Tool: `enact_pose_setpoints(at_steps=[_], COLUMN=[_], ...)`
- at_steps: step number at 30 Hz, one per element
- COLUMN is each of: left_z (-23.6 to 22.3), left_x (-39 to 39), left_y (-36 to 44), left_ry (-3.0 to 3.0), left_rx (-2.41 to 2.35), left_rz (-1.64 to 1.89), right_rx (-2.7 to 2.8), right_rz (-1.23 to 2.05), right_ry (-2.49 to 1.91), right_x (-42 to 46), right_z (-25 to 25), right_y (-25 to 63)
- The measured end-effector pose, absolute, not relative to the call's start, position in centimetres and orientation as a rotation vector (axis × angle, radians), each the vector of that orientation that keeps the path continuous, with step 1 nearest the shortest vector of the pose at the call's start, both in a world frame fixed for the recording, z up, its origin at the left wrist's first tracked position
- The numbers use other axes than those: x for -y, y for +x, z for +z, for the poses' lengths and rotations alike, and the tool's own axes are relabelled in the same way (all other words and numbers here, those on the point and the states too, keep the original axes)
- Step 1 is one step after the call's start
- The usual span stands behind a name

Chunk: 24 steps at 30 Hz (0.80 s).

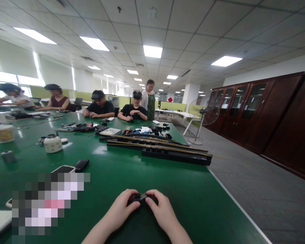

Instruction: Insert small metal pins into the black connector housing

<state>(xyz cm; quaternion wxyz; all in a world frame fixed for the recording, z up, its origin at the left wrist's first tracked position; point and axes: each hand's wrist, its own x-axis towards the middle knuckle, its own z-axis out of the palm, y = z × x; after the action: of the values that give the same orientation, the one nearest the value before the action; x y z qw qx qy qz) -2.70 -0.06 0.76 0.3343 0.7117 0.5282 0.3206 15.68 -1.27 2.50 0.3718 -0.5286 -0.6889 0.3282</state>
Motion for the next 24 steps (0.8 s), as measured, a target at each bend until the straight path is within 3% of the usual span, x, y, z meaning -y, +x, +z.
enact_pose_setpoints(at_steps=[24], left_z=[0.46], left_x=[0.01], left_y=[-2.63], left_ry=[1.880], left_rx=[-1.343], left_rz=[0.859], right_rx=[1.781], right_rz=[0.832], right_ry=[-1.433], right_x=[1.37], right_z=[2.30], right_y=[15.75])
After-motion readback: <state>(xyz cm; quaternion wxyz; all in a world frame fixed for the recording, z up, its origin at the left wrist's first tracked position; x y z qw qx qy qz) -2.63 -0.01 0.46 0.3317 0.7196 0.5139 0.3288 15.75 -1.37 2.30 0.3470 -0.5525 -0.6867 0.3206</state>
